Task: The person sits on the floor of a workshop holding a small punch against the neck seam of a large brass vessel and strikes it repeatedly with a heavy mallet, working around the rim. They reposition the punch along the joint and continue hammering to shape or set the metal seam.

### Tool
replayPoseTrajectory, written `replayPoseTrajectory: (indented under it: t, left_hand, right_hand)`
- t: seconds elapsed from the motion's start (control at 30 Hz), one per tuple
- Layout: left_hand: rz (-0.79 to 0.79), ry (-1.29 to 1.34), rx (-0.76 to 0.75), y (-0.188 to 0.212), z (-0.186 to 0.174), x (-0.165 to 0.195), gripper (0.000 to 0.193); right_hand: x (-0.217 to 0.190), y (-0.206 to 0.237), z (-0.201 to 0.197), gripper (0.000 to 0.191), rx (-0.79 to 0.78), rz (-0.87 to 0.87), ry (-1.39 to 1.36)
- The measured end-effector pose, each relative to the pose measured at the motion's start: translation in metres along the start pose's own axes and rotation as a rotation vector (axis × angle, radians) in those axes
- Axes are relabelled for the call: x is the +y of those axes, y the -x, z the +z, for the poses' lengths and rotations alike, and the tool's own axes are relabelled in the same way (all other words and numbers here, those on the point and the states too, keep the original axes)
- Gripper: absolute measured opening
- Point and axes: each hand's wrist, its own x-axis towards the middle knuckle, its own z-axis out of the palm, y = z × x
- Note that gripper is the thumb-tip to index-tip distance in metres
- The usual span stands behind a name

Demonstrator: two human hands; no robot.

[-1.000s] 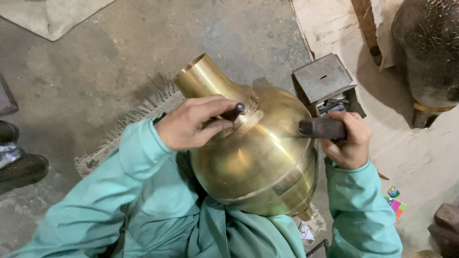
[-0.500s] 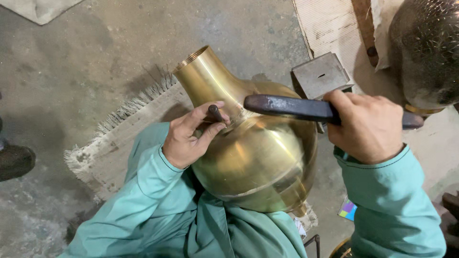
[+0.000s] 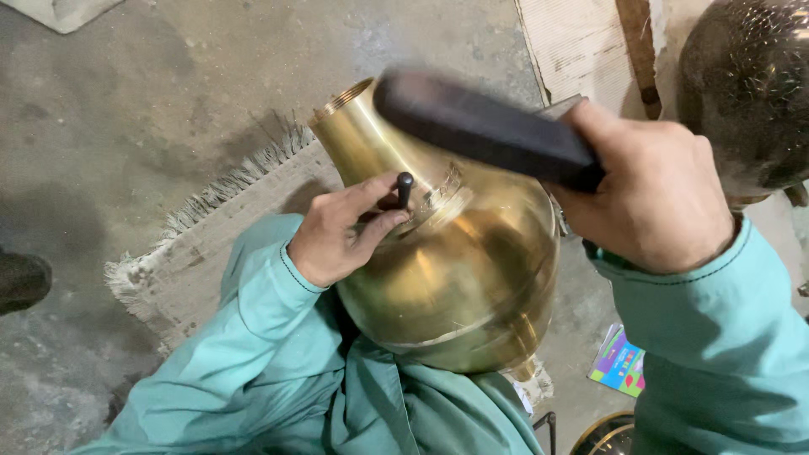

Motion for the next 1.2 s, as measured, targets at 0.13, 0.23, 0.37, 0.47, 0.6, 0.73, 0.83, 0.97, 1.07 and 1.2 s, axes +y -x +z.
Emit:
replayPoseTrajectory:
  t: [0.13, 0.23, 0.37, 0.47, 0.6, 0.73, 0.83, 0.97, 1.07, 1.2]
  left_hand:
    - [0.037, -0.026, -0.120, -0.010, -0.011, 0.004, 0.037]
    - [0.128, 0.002, -0.237, -0.021, -0.017, 0.002, 0.040]
    - [0.177, -0.044, -0.300, -0.028, -0.023, 0.000, 0.041]
    - [0.194, 0.021, -0.308, -0.031, -0.021, 0.000, 0.041]
    - [0.192, 0.013, -0.369, -0.038, -0.022, 0.003, 0.043]
    - [0.213, -0.019, -0.481, -0.049, -0.020, 0.006, 0.042]
    - [0.224, 0.013, -0.597, -0.061, -0.021, 0.007, 0.043]
    - [0.203, -0.078, -0.718, -0.069, -0.017, 0.009, 0.055]
    - [0.383, -0.015, -0.670, -0.074, -0.016, 0.007, 0.062]
    - [0.304, -0.018, -0.766, -0.075, -0.020, 0.005, 0.063]
  right_hand:
    - [0.009, 0.014, 0.020, 0.023, 0.144, -0.005, -0.254]
    - [0.012, 0.028, 0.035, 0.024, 0.104, 0.181, -0.558]
    - [0.012, 0.047, 0.048, 0.022, 0.231, 0.148, -0.735]
    - [0.015, 0.053, 0.055, 0.025, 0.243, 0.145, -0.563]
    - [0.018, 0.056, 0.067, 0.020, 0.270, 0.239, -0.657]
    - [0.024, 0.066, 0.082, 0.024, 0.309, 0.052, -0.156]
    - [0.027, 0.074, 0.096, 0.018, 0.405, 0.264, -0.910]
    - [0.034, 0.080, 0.109, 0.027, 0.363, 0.124, -0.365]
    - [0.036, 0.084, 0.114, 0.029, 0.397, 0.186, -0.566]
    - [0.035, 0.087, 0.115, 0.034, 0.388, 0.085, -0.536]
